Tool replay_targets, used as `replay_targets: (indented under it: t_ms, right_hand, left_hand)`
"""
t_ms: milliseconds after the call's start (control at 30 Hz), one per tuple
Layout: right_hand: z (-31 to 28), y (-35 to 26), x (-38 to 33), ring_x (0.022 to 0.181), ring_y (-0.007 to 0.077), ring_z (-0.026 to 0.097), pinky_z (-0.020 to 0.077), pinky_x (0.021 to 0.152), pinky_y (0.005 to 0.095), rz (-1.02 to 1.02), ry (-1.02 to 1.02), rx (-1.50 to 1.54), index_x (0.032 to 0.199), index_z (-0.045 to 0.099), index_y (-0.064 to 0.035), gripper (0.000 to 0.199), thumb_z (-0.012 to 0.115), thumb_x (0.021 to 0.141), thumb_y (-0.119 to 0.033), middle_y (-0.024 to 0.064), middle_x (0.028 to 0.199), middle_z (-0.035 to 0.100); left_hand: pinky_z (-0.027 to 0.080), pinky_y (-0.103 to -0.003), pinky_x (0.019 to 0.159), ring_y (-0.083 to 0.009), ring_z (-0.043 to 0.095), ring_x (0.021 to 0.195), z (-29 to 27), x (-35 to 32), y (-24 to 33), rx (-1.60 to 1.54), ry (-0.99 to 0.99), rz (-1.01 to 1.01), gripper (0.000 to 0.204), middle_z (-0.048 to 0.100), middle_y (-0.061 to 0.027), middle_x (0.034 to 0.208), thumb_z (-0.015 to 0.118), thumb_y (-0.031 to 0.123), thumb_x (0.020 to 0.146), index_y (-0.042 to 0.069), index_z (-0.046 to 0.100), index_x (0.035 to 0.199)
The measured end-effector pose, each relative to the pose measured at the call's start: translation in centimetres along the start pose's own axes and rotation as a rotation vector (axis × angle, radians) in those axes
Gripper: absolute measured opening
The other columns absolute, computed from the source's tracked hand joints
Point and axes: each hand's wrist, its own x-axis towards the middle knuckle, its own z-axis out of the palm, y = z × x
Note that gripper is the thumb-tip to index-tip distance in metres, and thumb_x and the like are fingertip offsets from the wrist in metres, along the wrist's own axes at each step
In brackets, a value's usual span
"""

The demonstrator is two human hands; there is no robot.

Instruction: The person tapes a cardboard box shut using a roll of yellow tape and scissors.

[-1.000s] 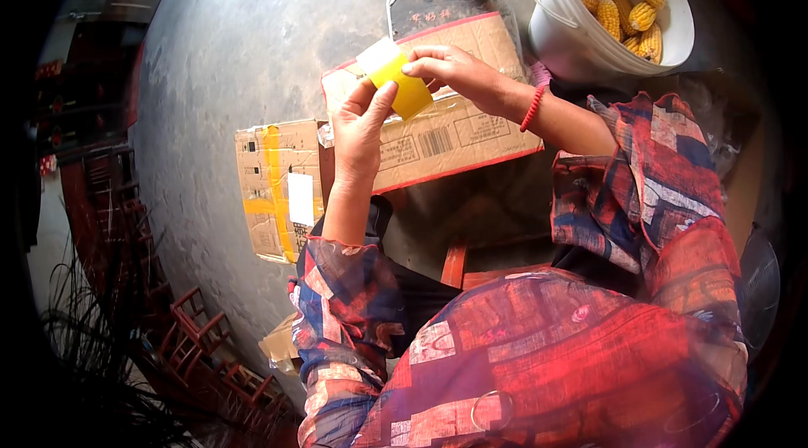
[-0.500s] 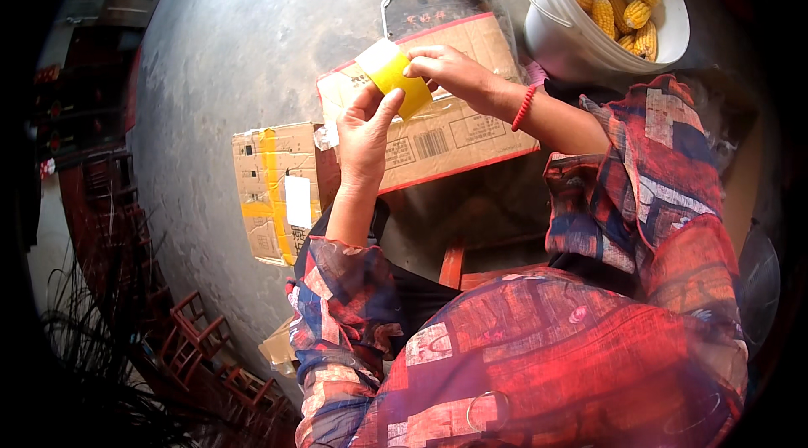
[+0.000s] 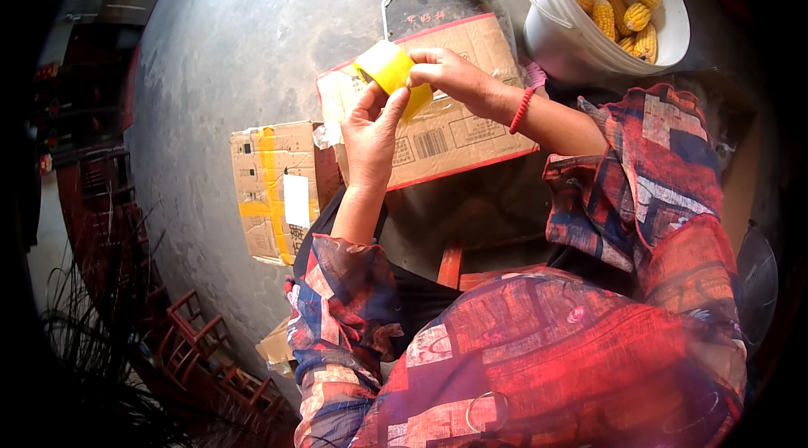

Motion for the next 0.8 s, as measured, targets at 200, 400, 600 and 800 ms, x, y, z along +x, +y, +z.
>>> replay_targets:
  t_ms: [200,400,600,800]
  right_hand:
    - [0.26,-0.25,-0.07,0.081,0.01,0.054,0.0421,0.075,0.0243,0.005,0.024,-0.044,0.098,0.059,0.0001,0.03,0.05,0.076,-0.019,0.0025,0.086,0.059]
    - [0.43,-0.48,-0.16,0.08,0.0109,0.054,0.042,0.075,0.0248,-0.019,0.028,-0.042,0.096,0.059,0.0011,0.03,0.05,0.075,-0.019,0.0035,0.086,0.059]
    - [0.48,-0.38,-0.09,0.082,0.011,0.054,0.042,0.076,0.0253,-0.001,0.019,-0.027,0.098,0.058,0.0002,0.031,0.048,0.075,-0.018,0.0039,0.087,0.059]
    - [0.18,-0.22,0.13,0.079,0.0114,0.053,0.0415,0.072,0.0262,0.037,0.056,0.014,0.093,0.057,-0.0026,0.027,0.047,0.077,-0.021,0.0029,0.084,0.057]
  left_hand:
    - [0.047,-0.021,0.069,-0.0069,0.058,0.078,0.11,-0.03,-0.21,0.013,-0.005,0.001,0.026,0.063,-0.0041,0.088,0.066,0.008,0.079,-0.003,0.059,0.102]
    - [0.047,-0.021,0.068,-0.0067,0.057,0.076,0.25,0.05,-0.35,0.052,0.016,0.03,0.025,0.063,-0.0036,0.086,0.067,0.008,0.078,-0.003,0.06,0.099]
    - [0.047,-0.021,0.069,-0.0074,0.058,0.077,0.0,0.12,-0.13,-0.007,0.002,0.009,0.025,0.062,-0.004,0.086,0.067,0.008,0.078,-0.003,0.06,0.1]
    - [0.045,-0.024,0.08,-0.0111,0.057,0.091,-0.21,0.16,0.31,-0.05,-0.045,-0.046,0.032,0.062,-0.0079,0.102,0.064,0.008,0.081,-0.003,0.056,0.11]
